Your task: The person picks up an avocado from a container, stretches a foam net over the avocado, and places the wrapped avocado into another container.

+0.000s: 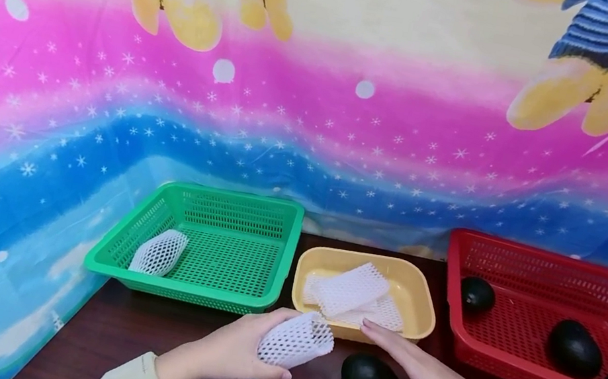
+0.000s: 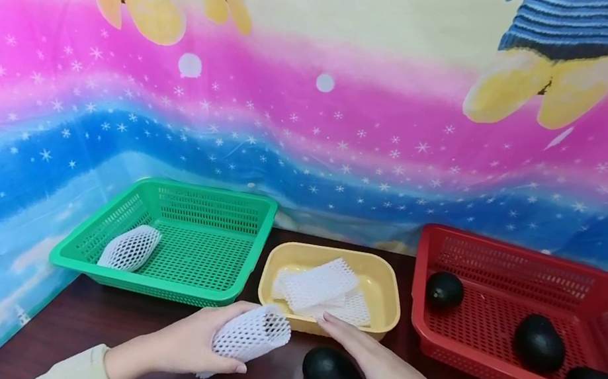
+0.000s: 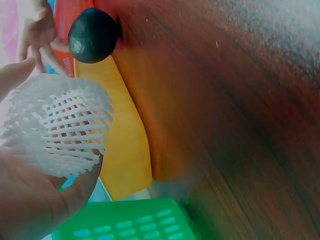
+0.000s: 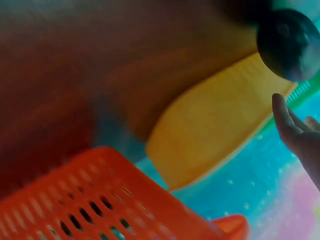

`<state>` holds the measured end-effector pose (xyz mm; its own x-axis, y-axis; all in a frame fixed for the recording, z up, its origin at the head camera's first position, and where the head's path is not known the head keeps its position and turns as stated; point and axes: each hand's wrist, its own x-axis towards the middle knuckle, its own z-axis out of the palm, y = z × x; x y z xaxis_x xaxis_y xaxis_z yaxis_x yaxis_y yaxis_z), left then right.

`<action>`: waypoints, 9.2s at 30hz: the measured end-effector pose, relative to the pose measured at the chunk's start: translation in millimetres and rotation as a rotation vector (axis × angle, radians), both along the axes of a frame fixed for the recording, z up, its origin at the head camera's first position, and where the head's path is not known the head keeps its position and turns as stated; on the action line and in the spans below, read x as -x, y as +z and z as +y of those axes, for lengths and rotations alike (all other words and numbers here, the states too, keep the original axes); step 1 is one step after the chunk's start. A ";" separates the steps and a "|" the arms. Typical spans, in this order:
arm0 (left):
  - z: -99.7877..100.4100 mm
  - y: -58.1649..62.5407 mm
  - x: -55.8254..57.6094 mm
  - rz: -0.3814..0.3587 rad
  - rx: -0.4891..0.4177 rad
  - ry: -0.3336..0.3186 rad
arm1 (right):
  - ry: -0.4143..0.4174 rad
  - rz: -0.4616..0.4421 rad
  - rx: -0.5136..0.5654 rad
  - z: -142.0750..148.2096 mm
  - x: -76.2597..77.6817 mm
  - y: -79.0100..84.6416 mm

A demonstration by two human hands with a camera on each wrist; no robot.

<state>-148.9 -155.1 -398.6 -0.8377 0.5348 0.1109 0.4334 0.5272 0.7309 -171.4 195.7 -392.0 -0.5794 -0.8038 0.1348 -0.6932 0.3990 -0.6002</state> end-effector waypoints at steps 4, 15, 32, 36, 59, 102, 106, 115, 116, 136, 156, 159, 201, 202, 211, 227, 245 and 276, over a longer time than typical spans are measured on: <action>-2.1 -0.5 2.1 -0.001 0.004 0.005 | -0.020 0.020 -0.023 2.2 -1.3 -13.2; -4.3 -5.1 3.3 0.016 0.053 0.010 | -0.061 -0.040 -0.128 -2.9 4.0 -29.7; -2.5 -4.4 4.4 0.038 0.101 -0.010 | -0.031 -0.024 -0.087 -5.6 7.8 -32.7; -2.1 -4.3 4.3 0.038 0.104 -0.011 | -0.042 -0.006 -0.064 -5.5 5.4 -31.1; 0.5 -1.4 1.6 0.057 0.114 -0.033 | -0.047 0.169 0.093 -9.6 -1.8 6.4; 35.8 0.5 1.6 0.104 -0.083 -0.016 | -0.005 0.015 0.233 -31.8 -4.5 10.1; 34.8 1.4 2.3 0.088 -0.093 0.003 | 0.021 0.039 0.270 -29.1 -4.4 8.7; 34.1 1.9 4.9 0.071 -0.103 -0.015 | 0.018 -0.117 0.375 -27.2 -1.8 5.8; 34.4 1.8 5.2 0.066 -0.110 -0.014 | 0.005 -0.111 0.378 -27.3 -1.5 5.2; 59.2 7.7 13.9 0.016 0.010 -0.099 | 0.020 0.101 0.461 -37.1 3.2 -6.9; 40.9 33.7 17.1 0.074 -0.034 0.067 | -0.176 0.047 0.546 -31.7 2.4 3.2; 40.0 37.6 15.7 0.050 -0.124 0.112 | -0.201 0.033 0.585 -30.3 0.9 7.0; 54.7 48.6 18.2 -0.012 -0.235 0.001 | -0.236 0.182 0.697 -30.0 -0.8 10.1; 55.0 48.8 18.7 -0.011 -0.229 -0.001 | -0.241 0.184 0.692 -30.3 -0.3 10.1; 52.8 46.1 21.5 -0.041 -0.160 -0.007 | -0.223 0.188 0.639 -31.1 3.2 7.5; 54.3 60.4 15.0 0.024 -0.134 -0.043 | -0.217 0.301 0.518 -7.9 1.7 19.2; 39.5 72.1 8.8 0.108 -0.165 -0.030 | -0.402 0.418 0.449 52.4 -0.8 52.4; -43.8 54.5 43.7 0.179 -0.059 0.445 | -0.835 0.437 0.265 181.6 45.9 60.3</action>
<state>-192.7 -198.9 -344.1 -0.9487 0.1169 0.2937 0.2966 0.6502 0.6995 -217.3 377.3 -331.7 -0.8044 -0.0709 0.5898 -0.4317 0.7517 -0.4985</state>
